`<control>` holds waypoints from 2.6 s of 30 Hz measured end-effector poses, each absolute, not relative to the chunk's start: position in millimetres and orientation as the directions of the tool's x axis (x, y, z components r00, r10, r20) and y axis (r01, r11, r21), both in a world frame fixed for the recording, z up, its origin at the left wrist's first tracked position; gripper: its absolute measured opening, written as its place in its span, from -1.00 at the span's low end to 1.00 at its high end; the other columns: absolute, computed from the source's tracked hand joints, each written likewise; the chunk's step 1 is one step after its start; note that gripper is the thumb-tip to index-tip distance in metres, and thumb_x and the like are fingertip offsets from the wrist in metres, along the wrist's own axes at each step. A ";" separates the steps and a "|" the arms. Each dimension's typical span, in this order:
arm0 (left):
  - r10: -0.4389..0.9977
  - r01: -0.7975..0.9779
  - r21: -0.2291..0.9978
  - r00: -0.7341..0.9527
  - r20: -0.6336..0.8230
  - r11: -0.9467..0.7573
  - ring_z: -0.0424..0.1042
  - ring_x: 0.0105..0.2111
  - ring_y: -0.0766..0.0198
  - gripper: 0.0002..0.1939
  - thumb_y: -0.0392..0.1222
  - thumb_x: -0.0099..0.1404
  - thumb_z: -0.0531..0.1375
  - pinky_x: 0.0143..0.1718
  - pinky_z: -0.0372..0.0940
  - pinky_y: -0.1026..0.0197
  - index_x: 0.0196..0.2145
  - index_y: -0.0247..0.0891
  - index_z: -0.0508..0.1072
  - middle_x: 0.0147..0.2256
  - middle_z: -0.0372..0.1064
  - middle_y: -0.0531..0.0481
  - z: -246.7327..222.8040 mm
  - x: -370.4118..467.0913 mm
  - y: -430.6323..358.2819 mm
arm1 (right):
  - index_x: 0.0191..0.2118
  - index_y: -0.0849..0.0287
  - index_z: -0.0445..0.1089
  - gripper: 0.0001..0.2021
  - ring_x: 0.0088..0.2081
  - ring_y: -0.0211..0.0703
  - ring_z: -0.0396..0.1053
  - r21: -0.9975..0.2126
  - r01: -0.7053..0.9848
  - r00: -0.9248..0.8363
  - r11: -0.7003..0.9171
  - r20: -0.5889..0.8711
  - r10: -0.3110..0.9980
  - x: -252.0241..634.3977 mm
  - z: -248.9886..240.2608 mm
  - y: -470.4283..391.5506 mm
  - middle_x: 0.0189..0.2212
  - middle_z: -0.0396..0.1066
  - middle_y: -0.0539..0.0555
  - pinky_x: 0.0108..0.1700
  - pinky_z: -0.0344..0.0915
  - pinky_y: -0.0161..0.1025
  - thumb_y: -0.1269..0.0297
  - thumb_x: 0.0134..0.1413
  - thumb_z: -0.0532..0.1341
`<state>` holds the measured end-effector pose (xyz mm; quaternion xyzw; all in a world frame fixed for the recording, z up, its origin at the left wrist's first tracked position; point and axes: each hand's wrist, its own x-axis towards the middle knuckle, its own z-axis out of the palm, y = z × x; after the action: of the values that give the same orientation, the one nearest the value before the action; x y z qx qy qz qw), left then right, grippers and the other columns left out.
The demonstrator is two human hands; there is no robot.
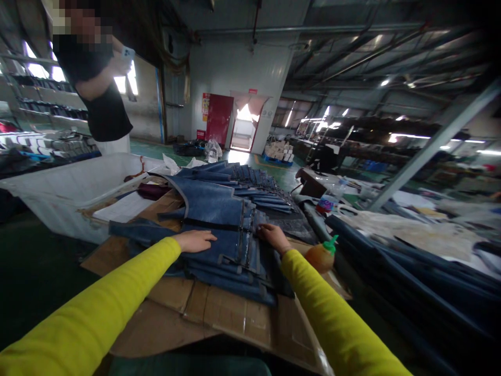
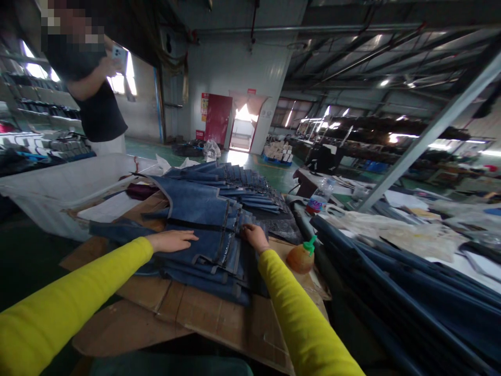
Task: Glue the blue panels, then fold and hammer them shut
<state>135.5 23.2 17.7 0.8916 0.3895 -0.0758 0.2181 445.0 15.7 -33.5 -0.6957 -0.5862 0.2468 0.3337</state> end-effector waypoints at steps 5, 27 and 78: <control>0.665 0.715 0.335 0.697 -0.269 -0.614 -0.01 0.22 0.23 -0.51 -0.12 0.29 -0.08 0.20 -0.10 0.22 0.16 -0.19 0.20 0.22 0.00 -0.03 11.5 132.8 24.5 | -0.04 0.13 0.37 -0.61 -0.09 -0.05 0.38 -0.767 0.639 0.159 0.058 0.205 0.966 459.1 -16.6 -70.5 -0.11 0.43 0.11 -0.02 0.30 -0.12 0.12 -0.01 0.18; 0.706 0.711 0.336 0.689 -0.161 -0.617 0.02 0.20 0.24 -0.54 -0.06 0.31 -0.08 0.19 -0.10 0.18 0.14 -0.09 0.23 0.24 -0.03 0.01 -6.5 127.2 29.5 | 0.09 0.18 0.10 -0.24 -0.20 0.04 0.40 -0.764 0.577 0.578 -0.290 0.131 0.806 563.3 -39.6 -113.4 -0.19 0.36 0.16 -0.16 0.36 -0.06 0.01 -0.27 0.31; 0.708 0.726 0.350 0.676 -0.204 -0.592 -0.02 0.22 0.16 -0.52 -0.06 0.30 -0.09 0.14 -0.01 0.00 0.17 -0.06 0.15 0.26 -0.10 0.02 3.4 129.7 19.8 | 0.05 0.10 0.25 -0.42 -0.05 -0.03 0.26 -0.559 0.807 0.180 0.190 0.539 0.823 522.7 23.2 39.7 -0.07 0.27 0.12 0.04 0.17 -0.07 -0.08 -0.10 0.21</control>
<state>129.7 19.8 3.4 0.8920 0.4018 -0.0216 0.2061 522.7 39.7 23.2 -0.6364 -0.6402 0.0093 0.4301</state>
